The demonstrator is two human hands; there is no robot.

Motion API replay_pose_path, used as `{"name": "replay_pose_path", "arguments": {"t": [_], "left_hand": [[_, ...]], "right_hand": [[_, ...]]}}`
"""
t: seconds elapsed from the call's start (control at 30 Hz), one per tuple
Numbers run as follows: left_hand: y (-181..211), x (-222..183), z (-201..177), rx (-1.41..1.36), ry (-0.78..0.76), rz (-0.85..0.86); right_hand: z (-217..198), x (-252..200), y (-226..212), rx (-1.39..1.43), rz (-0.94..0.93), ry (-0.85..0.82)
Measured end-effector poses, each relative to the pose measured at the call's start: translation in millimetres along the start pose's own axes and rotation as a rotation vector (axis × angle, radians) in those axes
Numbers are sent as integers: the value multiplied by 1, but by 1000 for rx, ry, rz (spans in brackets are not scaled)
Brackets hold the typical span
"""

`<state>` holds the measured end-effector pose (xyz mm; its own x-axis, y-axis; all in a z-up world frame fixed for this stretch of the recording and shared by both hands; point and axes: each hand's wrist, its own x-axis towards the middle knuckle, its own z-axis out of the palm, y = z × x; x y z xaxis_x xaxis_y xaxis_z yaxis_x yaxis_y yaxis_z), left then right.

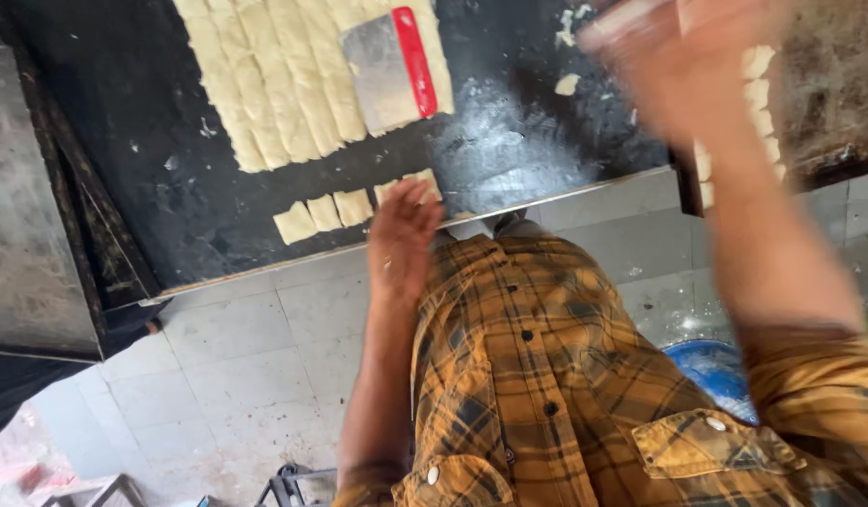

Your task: The person shapes dough pieces into round rolls and places them onto a metal baking tray. The person also uses a bench scraper to cut strips of dough from a larger rolled-out sheet.

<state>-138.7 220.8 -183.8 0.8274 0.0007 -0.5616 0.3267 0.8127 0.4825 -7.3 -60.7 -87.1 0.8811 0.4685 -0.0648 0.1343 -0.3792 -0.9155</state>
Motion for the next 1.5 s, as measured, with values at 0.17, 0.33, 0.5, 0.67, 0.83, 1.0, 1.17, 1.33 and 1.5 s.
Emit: {"name": "replay_pose_path", "arguments": {"t": [0.17,0.33,0.5,0.67,0.83,1.0,1.17,1.33,1.5], "left_hand": [[57,-11,-45,-26,131,188],[66,-8,-44,132,61,159],[30,-3,-25,609,-129,143],[-1,6,-6,315,-112,-30],[2,16,12,410,-84,122],[0,14,32,473,-56,218],[-12,14,47,478,-44,260],[-26,16,50,413,-28,269],[-21,19,61,704,43,330]], "right_hand": [[138,33,21,-309,-189,-25],[168,12,34,-338,-209,-41],[181,-6,29,484,313,23],[147,-19,23,456,210,6],[13,32,59,-269,-91,749],[-36,86,121,-603,-307,566],[-26,81,140,-682,-287,545],[-22,68,145,-736,-327,510],[-16,62,153,-807,-262,512]]}}
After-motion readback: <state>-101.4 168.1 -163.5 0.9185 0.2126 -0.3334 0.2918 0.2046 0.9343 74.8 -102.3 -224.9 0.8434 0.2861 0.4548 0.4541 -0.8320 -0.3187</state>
